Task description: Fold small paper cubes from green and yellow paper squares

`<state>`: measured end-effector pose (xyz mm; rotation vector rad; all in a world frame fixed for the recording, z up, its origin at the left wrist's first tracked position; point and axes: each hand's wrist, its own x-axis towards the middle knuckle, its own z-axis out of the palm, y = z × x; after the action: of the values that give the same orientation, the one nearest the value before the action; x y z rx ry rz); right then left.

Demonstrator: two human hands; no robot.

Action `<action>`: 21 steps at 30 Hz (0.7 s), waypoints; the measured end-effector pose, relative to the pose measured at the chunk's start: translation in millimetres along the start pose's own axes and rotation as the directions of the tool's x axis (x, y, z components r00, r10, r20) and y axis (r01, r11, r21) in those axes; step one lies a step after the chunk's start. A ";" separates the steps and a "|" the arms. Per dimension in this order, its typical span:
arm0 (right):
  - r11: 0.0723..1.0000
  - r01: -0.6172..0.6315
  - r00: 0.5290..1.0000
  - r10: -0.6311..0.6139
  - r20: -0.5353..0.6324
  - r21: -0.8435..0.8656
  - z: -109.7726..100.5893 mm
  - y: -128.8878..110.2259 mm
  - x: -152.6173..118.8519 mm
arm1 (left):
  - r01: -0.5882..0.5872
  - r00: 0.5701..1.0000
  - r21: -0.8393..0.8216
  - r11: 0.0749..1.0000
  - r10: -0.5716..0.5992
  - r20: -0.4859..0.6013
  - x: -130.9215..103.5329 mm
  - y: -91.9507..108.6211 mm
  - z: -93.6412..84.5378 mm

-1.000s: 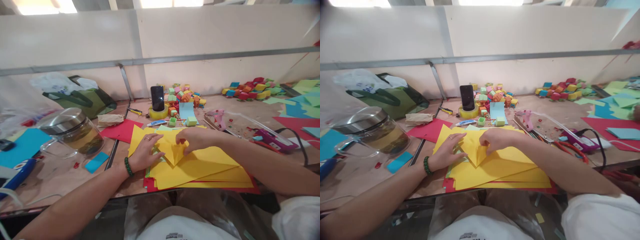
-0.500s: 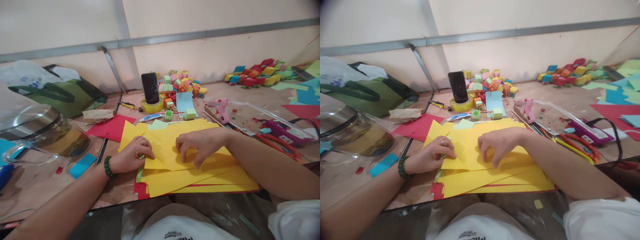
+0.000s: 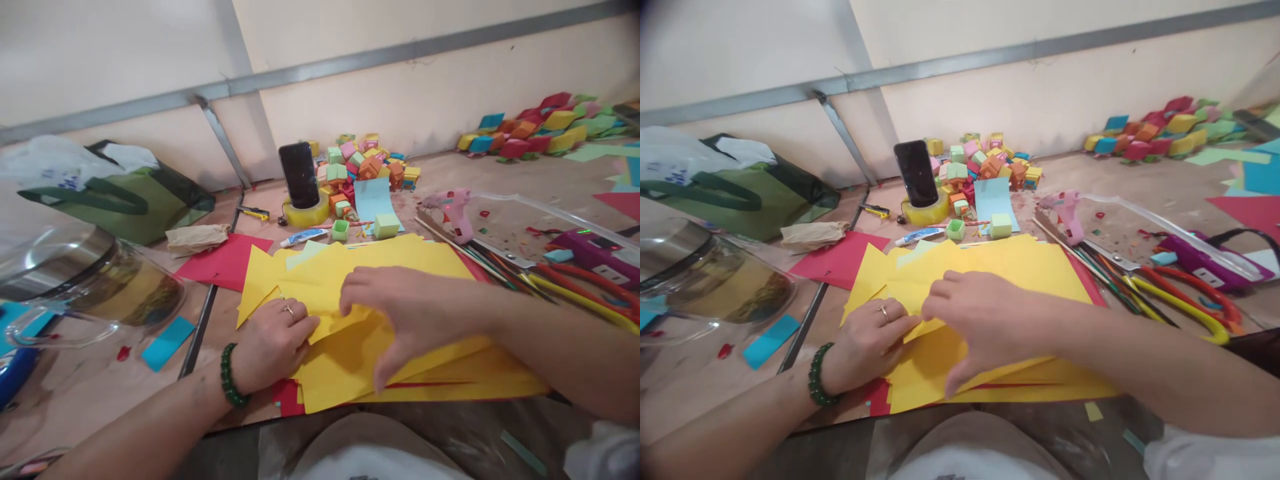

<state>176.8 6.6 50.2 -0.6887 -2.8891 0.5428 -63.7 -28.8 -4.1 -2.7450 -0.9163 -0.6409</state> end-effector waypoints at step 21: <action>0.997 -0.065 0.996 0.067 0.052 -0.043 8.8 29.1 2.7 | 0.100 0.983 -0.263 0.960 -0.054 0.176 3.4 -11.0 -19.6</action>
<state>184.7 29.3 31.3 -0.7906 -2.9435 0.5182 -74.6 -24.1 15.3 -3.0587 -1.0479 -0.5951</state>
